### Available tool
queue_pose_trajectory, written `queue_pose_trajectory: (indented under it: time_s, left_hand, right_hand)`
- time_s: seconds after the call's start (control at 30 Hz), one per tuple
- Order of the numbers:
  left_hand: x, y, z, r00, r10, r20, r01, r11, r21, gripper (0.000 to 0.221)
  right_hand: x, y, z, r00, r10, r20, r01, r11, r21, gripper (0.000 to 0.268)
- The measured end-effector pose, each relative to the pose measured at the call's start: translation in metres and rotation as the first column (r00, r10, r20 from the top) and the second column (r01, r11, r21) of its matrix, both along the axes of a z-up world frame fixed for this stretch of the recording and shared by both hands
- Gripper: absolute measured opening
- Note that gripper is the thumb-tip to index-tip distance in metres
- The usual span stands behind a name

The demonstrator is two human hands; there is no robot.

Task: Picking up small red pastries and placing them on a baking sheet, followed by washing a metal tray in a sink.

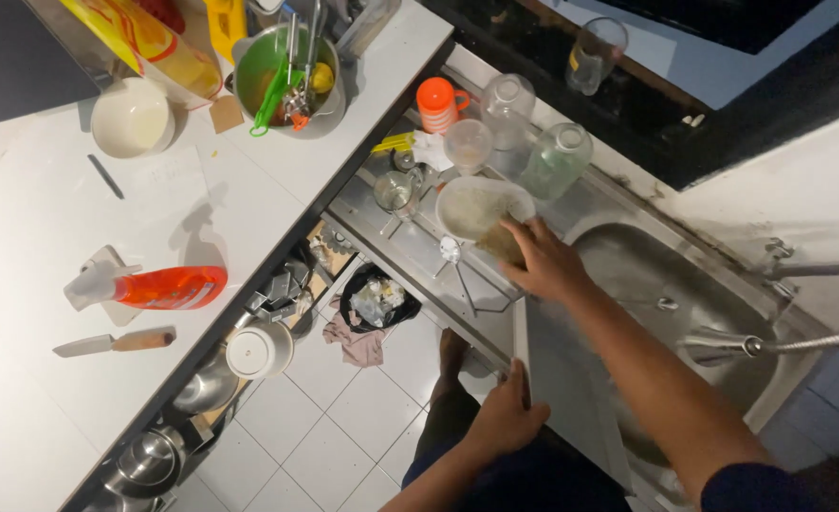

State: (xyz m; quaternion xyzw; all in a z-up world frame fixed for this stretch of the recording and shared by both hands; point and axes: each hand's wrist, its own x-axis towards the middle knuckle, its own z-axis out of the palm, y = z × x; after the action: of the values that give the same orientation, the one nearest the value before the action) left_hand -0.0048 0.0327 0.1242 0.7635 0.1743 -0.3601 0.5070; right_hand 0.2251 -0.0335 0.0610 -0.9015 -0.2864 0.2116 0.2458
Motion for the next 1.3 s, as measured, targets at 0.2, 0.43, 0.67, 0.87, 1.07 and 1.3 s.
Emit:
queue_pose_trajectory:
  time_s: [0.2,0.43,0.67,0.87,1.07,1.3]
  left_hand:
    - [0.022,0.013,0.026,1.0,-0.02,-0.022,0.019,0.999,-0.041,0.093]
    - [0.024,0.027,0.019,1.0,0.002,-0.029,-0.006,0.993,-0.121,0.097]
    - [0.049,0.052,0.04,0.986,-0.1,-0.137,0.07,0.976,-0.208,0.1]
    - [0.05,0.052,0.034,0.99,-0.105,-0.097,0.082,0.973,-0.215,0.103]
    - [0.033,0.046,0.014,0.996,-0.085,-0.005,0.082,0.971,-0.225,0.099]
    - [0.036,0.053,0.027,0.999,-0.05,0.008,0.051,0.981,-0.185,0.096]
  right_hand:
    - [0.07,0.074,-0.075,0.726,0.349,0.592,-0.274,0.937,-0.216,0.073]
    - [0.094,0.095,-0.101,0.406,0.564,0.719,-0.572,0.771,-0.281,0.052]
    - [0.113,0.098,-0.186,0.434,0.564,0.703,-0.593,0.766,-0.249,0.046]
    - [0.103,0.105,-0.176,0.511,0.586,0.629,-0.545,0.787,-0.29,0.026]
    - [0.087,0.115,-0.101,0.889,0.453,-0.061,-0.444,0.824,-0.353,0.078]
    - [0.094,0.087,-0.091,0.948,0.237,-0.214,-0.241,0.971,0.006,0.033]
